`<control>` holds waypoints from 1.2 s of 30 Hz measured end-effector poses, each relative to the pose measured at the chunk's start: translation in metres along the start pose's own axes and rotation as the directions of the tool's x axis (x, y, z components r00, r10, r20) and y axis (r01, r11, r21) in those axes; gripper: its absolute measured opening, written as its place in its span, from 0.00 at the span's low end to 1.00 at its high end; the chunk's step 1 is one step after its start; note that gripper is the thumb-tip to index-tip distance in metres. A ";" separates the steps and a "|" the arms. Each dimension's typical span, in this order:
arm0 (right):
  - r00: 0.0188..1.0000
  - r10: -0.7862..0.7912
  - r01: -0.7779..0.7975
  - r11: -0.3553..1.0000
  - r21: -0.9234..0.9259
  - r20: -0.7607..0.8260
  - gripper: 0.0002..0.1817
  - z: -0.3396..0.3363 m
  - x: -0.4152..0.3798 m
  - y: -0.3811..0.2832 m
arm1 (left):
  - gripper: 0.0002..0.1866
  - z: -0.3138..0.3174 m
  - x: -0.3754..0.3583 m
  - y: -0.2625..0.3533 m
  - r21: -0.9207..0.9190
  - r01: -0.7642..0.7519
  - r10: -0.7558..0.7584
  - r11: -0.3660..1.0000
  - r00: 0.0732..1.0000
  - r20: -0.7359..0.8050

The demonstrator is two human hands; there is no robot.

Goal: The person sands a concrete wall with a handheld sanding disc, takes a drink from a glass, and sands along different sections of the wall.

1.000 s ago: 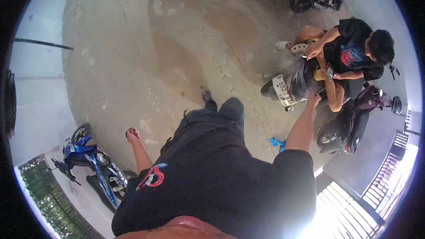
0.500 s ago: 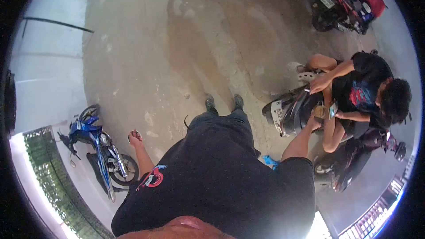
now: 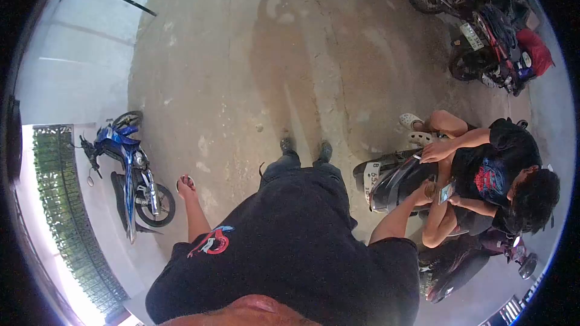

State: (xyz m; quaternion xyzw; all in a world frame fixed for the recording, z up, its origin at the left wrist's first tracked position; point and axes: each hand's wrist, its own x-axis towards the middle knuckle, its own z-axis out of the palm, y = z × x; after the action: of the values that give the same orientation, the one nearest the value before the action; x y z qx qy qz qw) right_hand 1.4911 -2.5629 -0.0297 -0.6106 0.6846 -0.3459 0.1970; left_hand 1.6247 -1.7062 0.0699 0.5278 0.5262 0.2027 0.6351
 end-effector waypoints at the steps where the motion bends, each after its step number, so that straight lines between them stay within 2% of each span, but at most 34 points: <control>1: 0.999 -0.040 0.039 0.997 0.068 0.024 0.44 0.002 -0.001 0.001 | 0.16 -0.002 0.000 -0.002 -0.006 -0.005 0.005 1.000 1.000 0.001; 3: 0.996 -0.001 -0.008 0.996 -0.094 -0.092 0.42 0.034 0.025 0.067 | 0.16 -0.004 0.002 -0.005 -0.013 -0.019 0.019 1.000 0.999 0.032; 5: 0.999 -0.046 0.046 0.999 -0.005 -0.024 0.41 0.035 0.028 0.072 | 0.16 0.000 0.001 -0.008 -0.013 -0.027 0.027 1.000 0.999 0.042; 9: 0.994 -0.087 0.085 0.996 -0.032 -0.068 0.41 -0.001 -0.032 0.022 | 0.15 0.002 0.000 -0.017 0.005 -0.005 0.005 1.000 0.999 0.046; 11: 0.998 -0.058 0.062 0.983 -0.173 0.029 0.38 -0.023 -0.059 -0.009 | 0.15 0.003 -0.002 -0.024 -0.005 -0.014 0.014 1.000 0.999 0.043; 12: 0.997 -0.072 0.076 0.984 -0.162 0.031 0.38 -0.028 -0.066 -0.012 | 0.16 0.003 -0.004 -0.029 0.001 -0.028 0.028 1.000 0.998 0.050; 14: 0.895 -0.426 0.433 0.901 -0.029 0.134 0.35 -0.032 -0.076 -0.020 | 0.15 -0.003 0.006 -0.046 0.007 -0.022 0.022 1.000 0.998 0.063; 15: 0.889 -0.437 0.443 0.897 -0.012 0.133 0.35 -0.038 -0.088 -0.045 | 0.15 -0.007 0.010 -0.052 0.030 -0.026 0.023 0.999 0.996 0.083; 17: 0.750 -0.626 0.561 0.773 0.296 0.214 0.33 -0.060 -0.110 -0.112 | 0.15 -0.008 0.005 -0.058 0.015 -0.038 0.036 0.999 0.996 0.086; 18: 0.754 -0.574 0.493 0.816 0.303 0.319 0.33 -0.053 -0.111 -0.122 | 0.15 -0.006 0.002 -0.062 0.016 -0.050 0.049 0.999 0.994 0.094; 19: 0.751 -0.583 0.498 0.808 0.315 0.311 0.33 -0.053 -0.119 -0.148 | 0.15 -0.005 0.002 -0.065 0.000 -0.050 0.049 0.999 0.994 0.094; 21: 0.540 -0.737 0.414 0.654 0.633 0.407 0.33 -0.056 -0.139 -0.207 | 0.16 -0.004 0.002 -0.073 0.057 -0.042 0.038 0.997 0.997 0.072; 22: 0.535 -0.745 0.418 0.643 0.642 0.398 0.33 -0.053 -0.148 -0.232 | 0.16 -0.002 0.003 -0.078 0.044 -0.041 0.038 0.998 0.997 0.071; 24: 0.271 -0.892 0.486 0.451 0.749 0.362 0.34 -0.051 -0.169 -0.280 | 0.17 0.001 0.003 -0.086 0.080 -0.022 0.018 0.997 0.999 0.047; 26: 0.182 -0.924 0.244 0.374 0.895 0.337 0.35 -0.082 -0.211 -0.348 | 0.17 0.003 0.002 -0.094 0.063 -0.024 0.020 0.998 0.997 0.070; 28: -0.050 -0.961 0.339 0.240 0.910 0.272 0.39 -0.112 -0.235 -0.408 | 0.18 0.004 0.001 -0.100 0.048 -0.029 0.024 0.998 0.995 0.094; 30: -0.193 -0.957 0.144 0.192 0.971 0.218 0.42 -0.148 -0.261 -0.461 | 0.19 0.005 0.000 -0.106 0.095 -0.026 0.020 0.995 0.997 0.070; 33: -0.242 -0.962 0.061 0.113 0.992 0.125 0.41 -0.210 -0.283 -0.522 | 0.19 -0.001 0.004 -0.128 0.063 -0.059 0.053 0.996 0.994 0.091; 34: -0.294 -0.956 0.047 -0.017 0.999 -0.003 0.41 -0.222 -0.285 -0.538 | 0.19 0.000 -0.001 -0.130 0.055 -0.064 0.058 0.996 0.994 0.093; 36: -0.342 -0.929 0.026 -0.158 0.987 -0.140 0.40 -0.244 -0.287 -0.558 | 0.18 0.002 -0.015 -0.136 -0.027 -0.167 0.169 0.986 0.977 0.132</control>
State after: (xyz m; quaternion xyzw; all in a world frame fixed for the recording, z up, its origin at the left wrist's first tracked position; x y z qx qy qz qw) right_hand 1.7630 -2.2351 0.4918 -0.7593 -0.3756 -0.2282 0.4799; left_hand 1.5801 -1.7685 -0.0438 0.5779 0.4342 0.2238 0.6537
